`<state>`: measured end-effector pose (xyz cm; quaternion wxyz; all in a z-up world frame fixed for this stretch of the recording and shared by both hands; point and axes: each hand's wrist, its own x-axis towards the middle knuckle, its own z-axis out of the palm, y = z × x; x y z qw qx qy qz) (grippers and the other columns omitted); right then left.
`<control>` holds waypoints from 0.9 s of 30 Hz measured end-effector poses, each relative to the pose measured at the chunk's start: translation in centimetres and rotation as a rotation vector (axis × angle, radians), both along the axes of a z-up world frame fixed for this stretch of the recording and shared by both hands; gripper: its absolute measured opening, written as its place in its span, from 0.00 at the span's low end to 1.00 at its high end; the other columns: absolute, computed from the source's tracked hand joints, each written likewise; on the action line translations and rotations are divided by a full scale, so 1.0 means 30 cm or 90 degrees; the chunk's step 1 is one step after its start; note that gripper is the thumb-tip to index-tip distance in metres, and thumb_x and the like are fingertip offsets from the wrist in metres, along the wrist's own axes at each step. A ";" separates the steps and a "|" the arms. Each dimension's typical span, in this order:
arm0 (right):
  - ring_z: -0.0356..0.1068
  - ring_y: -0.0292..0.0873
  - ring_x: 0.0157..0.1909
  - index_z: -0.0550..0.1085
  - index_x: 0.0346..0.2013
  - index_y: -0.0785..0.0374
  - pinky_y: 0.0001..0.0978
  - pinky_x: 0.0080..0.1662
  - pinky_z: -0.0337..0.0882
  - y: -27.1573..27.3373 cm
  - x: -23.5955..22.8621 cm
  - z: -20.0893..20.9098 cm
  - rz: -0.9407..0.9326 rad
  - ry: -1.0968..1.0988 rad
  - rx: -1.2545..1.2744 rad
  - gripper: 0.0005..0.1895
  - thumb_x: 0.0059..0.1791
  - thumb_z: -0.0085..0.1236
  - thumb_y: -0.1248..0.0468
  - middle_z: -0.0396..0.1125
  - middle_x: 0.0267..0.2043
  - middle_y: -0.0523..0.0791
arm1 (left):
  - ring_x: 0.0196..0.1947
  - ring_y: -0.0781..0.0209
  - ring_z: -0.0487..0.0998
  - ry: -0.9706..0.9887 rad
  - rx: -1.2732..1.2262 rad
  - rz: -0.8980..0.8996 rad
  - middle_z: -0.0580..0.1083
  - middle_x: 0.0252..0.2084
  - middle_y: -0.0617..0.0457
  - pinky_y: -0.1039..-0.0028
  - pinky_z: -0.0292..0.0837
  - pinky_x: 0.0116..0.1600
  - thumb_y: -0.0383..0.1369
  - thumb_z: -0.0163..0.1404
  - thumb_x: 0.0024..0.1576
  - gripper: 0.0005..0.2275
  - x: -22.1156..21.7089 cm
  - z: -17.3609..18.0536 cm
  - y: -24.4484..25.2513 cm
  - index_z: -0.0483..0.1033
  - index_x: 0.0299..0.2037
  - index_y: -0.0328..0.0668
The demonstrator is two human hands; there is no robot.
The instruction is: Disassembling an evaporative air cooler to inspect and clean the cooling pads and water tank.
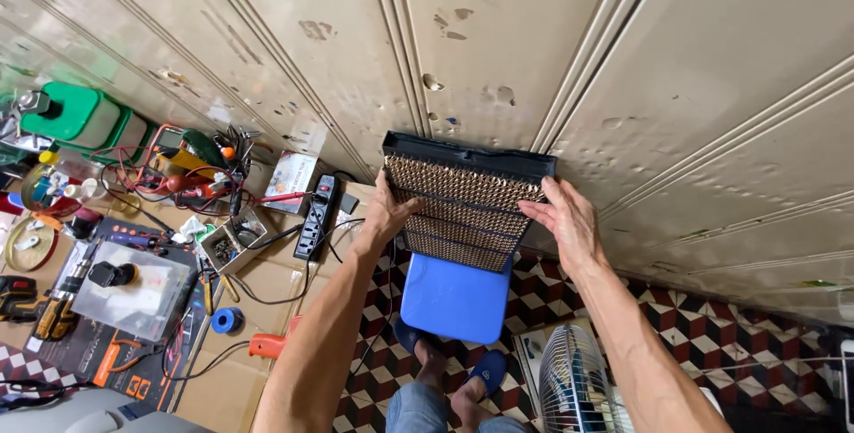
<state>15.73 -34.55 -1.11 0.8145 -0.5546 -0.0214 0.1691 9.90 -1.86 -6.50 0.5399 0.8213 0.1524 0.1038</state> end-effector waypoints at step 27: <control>0.70 0.37 0.30 0.72 0.61 0.64 0.27 0.31 0.70 0.223 -0.134 0.182 -0.151 -0.431 -0.527 0.22 0.54 0.56 0.60 0.71 0.40 0.46 | 0.63 0.50 0.74 -0.055 -0.073 0.118 0.70 0.64 0.38 0.66 0.73 0.62 0.34 0.49 0.62 0.26 -0.116 0.205 -0.003 0.60 0.71 0.39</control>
